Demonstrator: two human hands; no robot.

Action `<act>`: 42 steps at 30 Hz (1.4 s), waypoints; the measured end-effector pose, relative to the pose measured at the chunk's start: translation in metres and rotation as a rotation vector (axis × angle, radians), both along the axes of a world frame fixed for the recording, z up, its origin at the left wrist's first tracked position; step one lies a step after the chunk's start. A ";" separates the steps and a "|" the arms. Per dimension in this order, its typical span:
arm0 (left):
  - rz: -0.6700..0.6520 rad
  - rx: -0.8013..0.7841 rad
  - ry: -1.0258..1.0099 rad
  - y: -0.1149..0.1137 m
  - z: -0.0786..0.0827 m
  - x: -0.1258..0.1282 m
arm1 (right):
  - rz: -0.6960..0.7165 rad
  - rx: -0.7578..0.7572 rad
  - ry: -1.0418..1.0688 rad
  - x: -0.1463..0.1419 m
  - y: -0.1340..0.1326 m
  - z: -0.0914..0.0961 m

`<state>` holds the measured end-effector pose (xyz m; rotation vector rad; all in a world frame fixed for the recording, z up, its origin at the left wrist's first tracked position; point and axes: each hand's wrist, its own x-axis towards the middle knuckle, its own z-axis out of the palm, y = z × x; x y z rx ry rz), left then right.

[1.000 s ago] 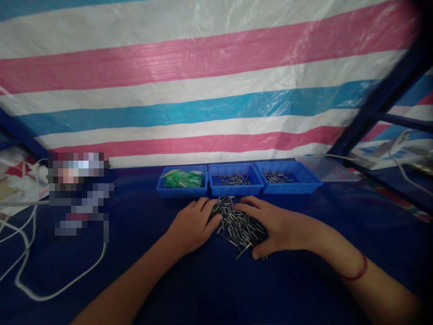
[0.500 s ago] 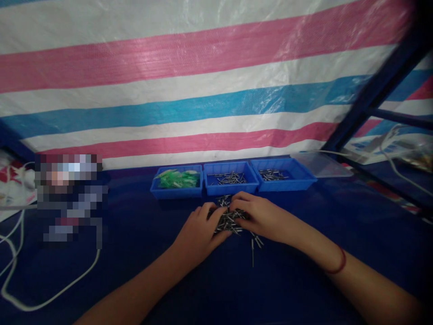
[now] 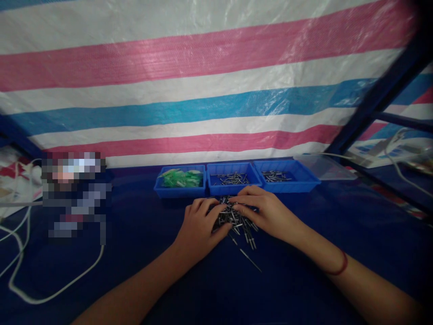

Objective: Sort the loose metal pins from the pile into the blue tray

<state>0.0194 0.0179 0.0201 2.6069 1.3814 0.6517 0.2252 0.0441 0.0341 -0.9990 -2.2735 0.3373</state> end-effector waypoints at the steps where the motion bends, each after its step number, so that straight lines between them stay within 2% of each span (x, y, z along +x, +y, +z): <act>1: 0.008 0.003 -0.009 0.000 0.001 0.000 | -0.012 -0.027 0.056 -0.002 -0.001 0.000; 5: 0.000 -0.039 -0.126 0.001 0.004 -0.002 | -0.073 -0.187 0.310 -0.012 -0.008 -0.004; 8: -0.023 -0.159 -0.340 0.003 0.005 -0.001 | -0.046 -0.313 0.505 -0.019 -0.012 -0.006; 10: 0.012 -0.234 -0.490 0.003 0.005 -0.001 | -0.011 -0.374 0.605 -0.023 -0.014 -0.007; 13: 0.076 -0.281 -0.664 0.002 0.005 0.000 | 0.019 -0.419 0.653 -0.027 -0.018 -0.008; 16: 0.063 -0.294 -0.765 0.001 0.006 0.000 | 0.023 -0.424 0.639 -0.030 -0.022 -0.008; 24: 0.039 -0.300 -0.811 0.001 0.009 -0.001 | 0.062 -0.473 0.590 -0.034 -0.023 -0.009; 32: 0.043 -0.292 -0.804 0.001 0.010 -0.002 | 0.069 -0.506 0.449 -0.032 -0.021 -0.008; 42: 0.028 -0.275 -0.793 0.002 0.010 -0.001 | 0.051 -0.467 0.498 -0.032 -0.019 -0.016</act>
